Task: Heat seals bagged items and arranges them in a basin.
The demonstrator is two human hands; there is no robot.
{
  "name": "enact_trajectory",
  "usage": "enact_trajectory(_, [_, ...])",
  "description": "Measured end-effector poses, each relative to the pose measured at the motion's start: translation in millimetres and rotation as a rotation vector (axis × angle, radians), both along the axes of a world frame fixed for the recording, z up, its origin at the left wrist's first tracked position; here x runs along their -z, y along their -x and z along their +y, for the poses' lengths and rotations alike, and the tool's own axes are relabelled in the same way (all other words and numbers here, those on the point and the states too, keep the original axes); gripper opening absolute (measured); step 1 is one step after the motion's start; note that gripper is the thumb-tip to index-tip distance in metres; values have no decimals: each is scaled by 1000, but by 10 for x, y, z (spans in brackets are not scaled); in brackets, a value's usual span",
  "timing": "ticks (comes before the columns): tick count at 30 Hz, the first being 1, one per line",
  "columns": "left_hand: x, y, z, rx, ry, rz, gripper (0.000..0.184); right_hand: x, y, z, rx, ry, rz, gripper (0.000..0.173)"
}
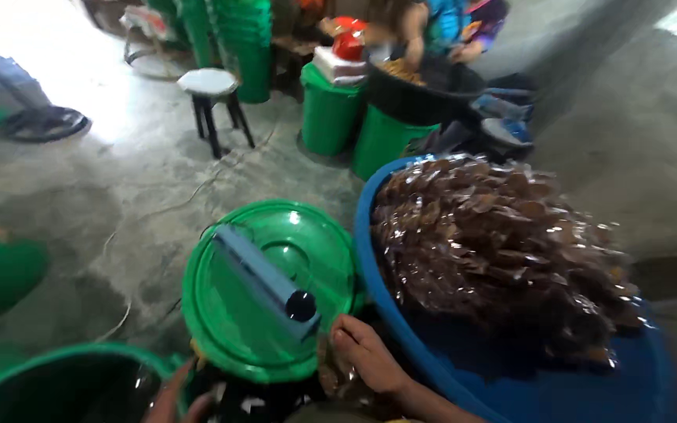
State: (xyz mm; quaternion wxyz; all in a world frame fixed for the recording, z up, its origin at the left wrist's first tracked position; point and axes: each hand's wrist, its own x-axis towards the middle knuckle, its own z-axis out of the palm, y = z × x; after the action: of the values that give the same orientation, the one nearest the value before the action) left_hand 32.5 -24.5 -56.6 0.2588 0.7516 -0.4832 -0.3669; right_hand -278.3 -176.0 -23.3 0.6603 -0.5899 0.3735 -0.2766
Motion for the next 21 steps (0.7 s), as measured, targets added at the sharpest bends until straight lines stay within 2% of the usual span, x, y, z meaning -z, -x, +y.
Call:
enact_trajectory(2, [27, 597, -297, 64, 23, 589, 89, 104, -192, 37, -36, -286, -85, 16])
enact_trajectory(3, [74, 851, -398, 93, 7, 805, 104, 144, -264, 36, -28, -381, -64, 18])
enact_trajectory(4, [118, 1036, -483, 110, -16, 933, 110, 179, -322, 17, -5, -426, -7, 19])
enact_trajectory(6, [189, 1201, -611, 40, -76, 1076, 90, 228, -400, -90, 54, -365, 177, 18])
enact_trajectory(7, [191, 1235, -670, -53, -78, 1078, 77, 239, -437, -180, 78, -265, 284, 20])
enact_trajectory(9, [201, 1238, -814, -167, 1, 892, 68, 286, -523, -388, 83, 22, 426, 29])
enact_trajectory(11, [280, 1185, -983, -180, 119, 611, 71, 399, -643, -562, 52, 331, 450, 35])
enact_trajectory(13, [333, 1142, -1148, -219, 160, 449, 77, 456, -804, -738, -27, 482, 576, 39])
enact_trajectory(15, [344, 1111, -1259, -295, 166, 422, 79, 449, -947, -923, -120, 488, 710, 45])
enact_trajectory(17, [317, 1037, -1330, -373, 148, 491, 79, 291, -1067, -1149, -130, 417, 745, 44])
enact_trajectory(19, [290, 916, -1405, -427, 167, 566, 76, -50, -1101, -1301, -184, 319, 657, 41])
enact_trajectory(21, [236, 790, -1500, -447, 200, 602, 71, -411, -1079, -1241, -419, 371, 676, 47])
